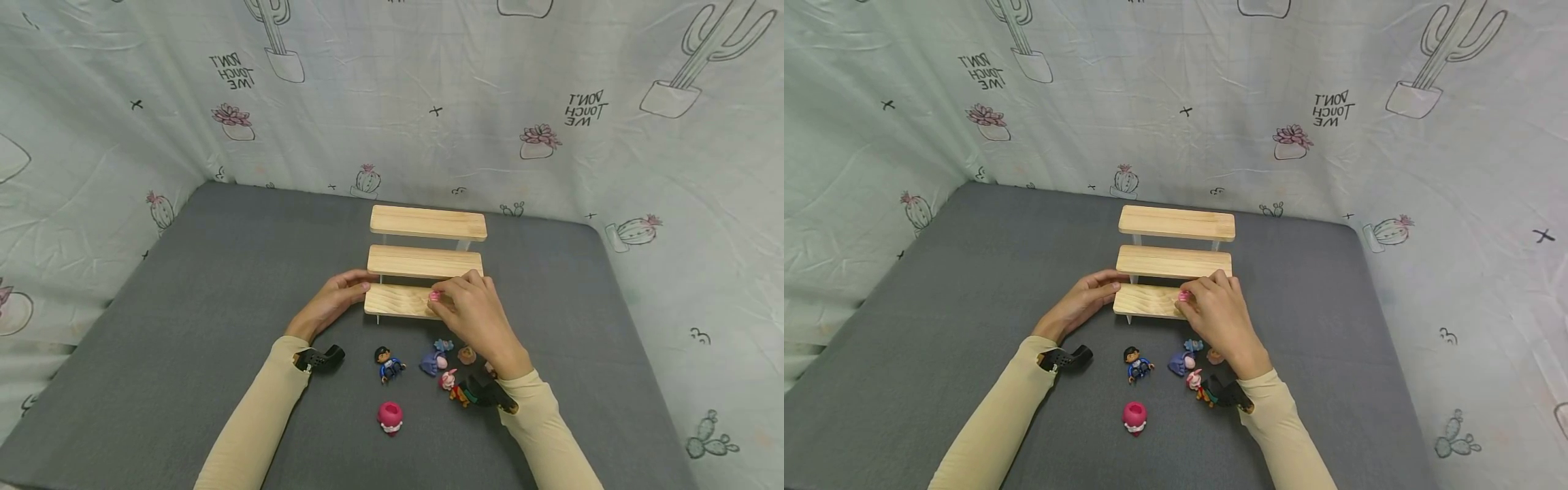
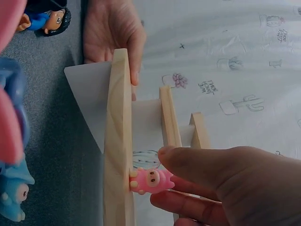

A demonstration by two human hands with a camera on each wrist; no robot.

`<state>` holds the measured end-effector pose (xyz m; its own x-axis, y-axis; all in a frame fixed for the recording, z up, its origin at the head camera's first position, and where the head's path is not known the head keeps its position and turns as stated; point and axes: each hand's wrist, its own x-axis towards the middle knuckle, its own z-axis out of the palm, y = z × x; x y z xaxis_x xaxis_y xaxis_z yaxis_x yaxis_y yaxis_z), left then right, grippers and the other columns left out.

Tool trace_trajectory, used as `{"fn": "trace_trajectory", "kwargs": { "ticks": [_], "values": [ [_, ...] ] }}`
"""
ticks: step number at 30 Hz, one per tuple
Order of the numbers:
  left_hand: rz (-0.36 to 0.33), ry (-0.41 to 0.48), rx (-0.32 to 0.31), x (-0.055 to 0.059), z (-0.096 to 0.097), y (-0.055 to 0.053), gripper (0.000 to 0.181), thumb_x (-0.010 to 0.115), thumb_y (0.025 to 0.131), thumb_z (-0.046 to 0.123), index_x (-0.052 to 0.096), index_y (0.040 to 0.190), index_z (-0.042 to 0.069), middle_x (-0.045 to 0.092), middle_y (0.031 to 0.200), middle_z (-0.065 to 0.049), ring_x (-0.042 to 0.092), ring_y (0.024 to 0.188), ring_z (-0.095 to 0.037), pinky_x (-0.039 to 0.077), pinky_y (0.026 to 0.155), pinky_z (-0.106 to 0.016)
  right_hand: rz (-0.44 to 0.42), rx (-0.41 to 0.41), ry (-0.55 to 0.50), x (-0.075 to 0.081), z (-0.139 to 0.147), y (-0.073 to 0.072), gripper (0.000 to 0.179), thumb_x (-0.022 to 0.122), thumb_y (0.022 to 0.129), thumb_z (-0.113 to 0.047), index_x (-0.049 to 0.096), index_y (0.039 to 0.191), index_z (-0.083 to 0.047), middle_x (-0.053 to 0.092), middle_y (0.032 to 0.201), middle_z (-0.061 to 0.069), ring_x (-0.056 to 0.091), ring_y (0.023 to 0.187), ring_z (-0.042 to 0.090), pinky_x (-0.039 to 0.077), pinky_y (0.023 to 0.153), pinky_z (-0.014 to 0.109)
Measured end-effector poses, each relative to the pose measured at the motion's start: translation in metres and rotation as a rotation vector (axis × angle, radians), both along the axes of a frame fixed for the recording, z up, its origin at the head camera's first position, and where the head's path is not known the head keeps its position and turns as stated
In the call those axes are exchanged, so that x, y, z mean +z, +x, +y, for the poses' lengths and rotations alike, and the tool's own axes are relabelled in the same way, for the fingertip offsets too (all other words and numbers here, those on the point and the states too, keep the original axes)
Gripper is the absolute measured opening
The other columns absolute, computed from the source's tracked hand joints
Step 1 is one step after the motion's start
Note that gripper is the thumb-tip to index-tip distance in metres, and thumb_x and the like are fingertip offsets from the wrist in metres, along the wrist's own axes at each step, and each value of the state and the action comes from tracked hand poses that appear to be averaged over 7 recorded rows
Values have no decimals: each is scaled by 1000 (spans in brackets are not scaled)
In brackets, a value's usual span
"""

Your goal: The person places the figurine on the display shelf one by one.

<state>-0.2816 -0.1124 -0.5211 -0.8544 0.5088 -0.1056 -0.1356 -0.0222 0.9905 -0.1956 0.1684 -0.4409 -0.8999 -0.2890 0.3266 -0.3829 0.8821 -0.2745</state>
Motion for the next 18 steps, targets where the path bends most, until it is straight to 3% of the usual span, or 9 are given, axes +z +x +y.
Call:
{"fn": "trace_trajectory", "kwargs": {
  "ticks": [6,18],
  "values": [
    [0,0,-5,-2,0,-1,45,58,103,17,51,142,-3,47,150,-18,56,124,-18,48,109,-38,-14,18,-22,3,0,2,21,74,93,-34,77,106,-17,77,108,0,51,92,19,34,78,35],
    [2,11,-5,-4,-2,-1,44,58,103,17,51,142,-2,47,150,-18,56,124,-18,48,108,-38,56,48,-79,13,-1,9,28,76,92,-28,76,115,-13,74,119,4,53,99,23,34,78,38]
  ]
}}
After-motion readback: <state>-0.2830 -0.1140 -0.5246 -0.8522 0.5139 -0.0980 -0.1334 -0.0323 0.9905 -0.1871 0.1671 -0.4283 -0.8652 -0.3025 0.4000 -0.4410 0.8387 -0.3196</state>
